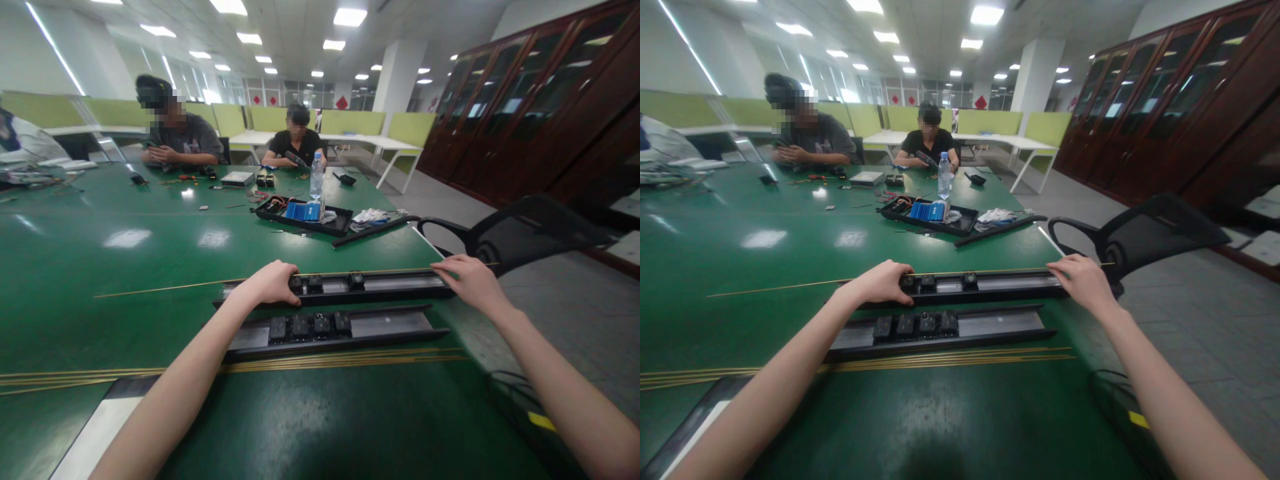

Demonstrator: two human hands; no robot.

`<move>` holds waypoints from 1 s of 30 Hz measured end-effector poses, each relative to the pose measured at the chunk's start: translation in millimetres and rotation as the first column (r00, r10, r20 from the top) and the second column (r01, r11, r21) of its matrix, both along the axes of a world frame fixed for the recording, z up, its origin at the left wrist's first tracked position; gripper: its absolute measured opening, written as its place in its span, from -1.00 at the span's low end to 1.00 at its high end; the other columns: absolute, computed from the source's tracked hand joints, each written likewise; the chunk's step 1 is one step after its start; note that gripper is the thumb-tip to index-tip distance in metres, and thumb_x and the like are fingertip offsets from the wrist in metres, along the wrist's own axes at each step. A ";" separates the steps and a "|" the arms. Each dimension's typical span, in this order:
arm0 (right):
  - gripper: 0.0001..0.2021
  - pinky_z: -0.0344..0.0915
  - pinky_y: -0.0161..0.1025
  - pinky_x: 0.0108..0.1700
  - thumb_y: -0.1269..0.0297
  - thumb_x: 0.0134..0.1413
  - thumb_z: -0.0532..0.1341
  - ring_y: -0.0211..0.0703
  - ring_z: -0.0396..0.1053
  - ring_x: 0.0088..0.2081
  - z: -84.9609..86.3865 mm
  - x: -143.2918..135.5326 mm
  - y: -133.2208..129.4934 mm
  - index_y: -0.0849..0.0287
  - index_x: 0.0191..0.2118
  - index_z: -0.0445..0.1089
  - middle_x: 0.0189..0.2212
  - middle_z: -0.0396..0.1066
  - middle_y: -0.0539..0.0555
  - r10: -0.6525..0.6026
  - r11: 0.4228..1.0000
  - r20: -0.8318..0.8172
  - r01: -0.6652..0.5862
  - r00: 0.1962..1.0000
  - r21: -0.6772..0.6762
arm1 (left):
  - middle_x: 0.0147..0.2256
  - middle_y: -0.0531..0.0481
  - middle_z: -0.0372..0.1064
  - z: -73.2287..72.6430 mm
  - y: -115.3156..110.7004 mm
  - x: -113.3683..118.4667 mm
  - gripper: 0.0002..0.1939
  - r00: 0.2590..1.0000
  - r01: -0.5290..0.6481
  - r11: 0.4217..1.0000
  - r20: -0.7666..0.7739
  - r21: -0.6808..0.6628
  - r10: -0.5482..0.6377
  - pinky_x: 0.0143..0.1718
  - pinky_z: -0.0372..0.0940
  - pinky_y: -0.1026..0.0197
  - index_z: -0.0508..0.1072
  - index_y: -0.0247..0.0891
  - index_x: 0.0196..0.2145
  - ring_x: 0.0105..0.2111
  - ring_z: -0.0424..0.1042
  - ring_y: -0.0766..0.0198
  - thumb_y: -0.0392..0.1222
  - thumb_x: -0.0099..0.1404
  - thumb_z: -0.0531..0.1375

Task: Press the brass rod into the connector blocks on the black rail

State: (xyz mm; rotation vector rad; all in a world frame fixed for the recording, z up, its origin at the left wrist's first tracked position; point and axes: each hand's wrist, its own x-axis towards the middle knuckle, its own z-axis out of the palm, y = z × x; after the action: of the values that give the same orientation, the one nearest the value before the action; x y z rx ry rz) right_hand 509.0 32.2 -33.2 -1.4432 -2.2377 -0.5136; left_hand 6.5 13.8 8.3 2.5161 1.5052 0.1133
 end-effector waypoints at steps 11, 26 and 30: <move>-0.67 0.27 0.09 0.05 0.35 0.16 0.11 0.08 0.43 -0.04 14.4 -11.0 -8.7 0.14 -0.07 0.57 -0.17 0.58 0.18 0.015 0.991 0.033 -0.019 0.999 0.132 | -0.27 -0.11 0.59 2.6 -1.6 1.8 -0.42 1.000 -0.015 1.000 -0.021 -0.015 0.015 -0.35 0.28 0.19 0.57 -0.22 -0.17 -0.28 0.54 0.05 0.18 -0.10 0.40; -0.54 0.27 0.00 0.09 0.41 0.26 0.09 0.00 0.40 -0.05 30.0 -140.7 -20.5 0.12 0.24 0.35 -0.12 0.55 0.15 0.358 0.933 0.068 -0.360 0.931 0.017 | -0.17 -0.17 0.58 2.6 -2.0 0.7 -0.29 0.996 -0.036 0.999 -0.080 0.012 0.037 -0.24 0.33 0.14 0.54 -0.18 -0.04 -0.18 0.54 -0.04 0.27 -0.08 0.38; -0.64 0.28 -0.02 0.05 0.46 0.27 0.08 -0.04 0.41 -0.13 7.3 -160.8 -16.3 0.14 0.09 0.48 -0.18 0.56 0.14 0.418 0.908 0.067 -0.419 0.906 0.003 | -0.16 -0.17 0.58 1.7 -1.8 0.5 -0.29 0.995 -0.039 0.999 -0.086 0.015 0.041 -0.24 0.33 0.14 0.53 -0.18 -0.04 -0.18 0.54 -0.04 0.28 -0.09 0.38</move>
State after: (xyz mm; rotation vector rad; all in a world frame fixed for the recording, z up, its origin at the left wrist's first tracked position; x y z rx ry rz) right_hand 348.3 15.9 -26.0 -0.9012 -2.4914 -0.4375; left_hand 7.0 12.0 10.0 2.5322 1.5927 0.0210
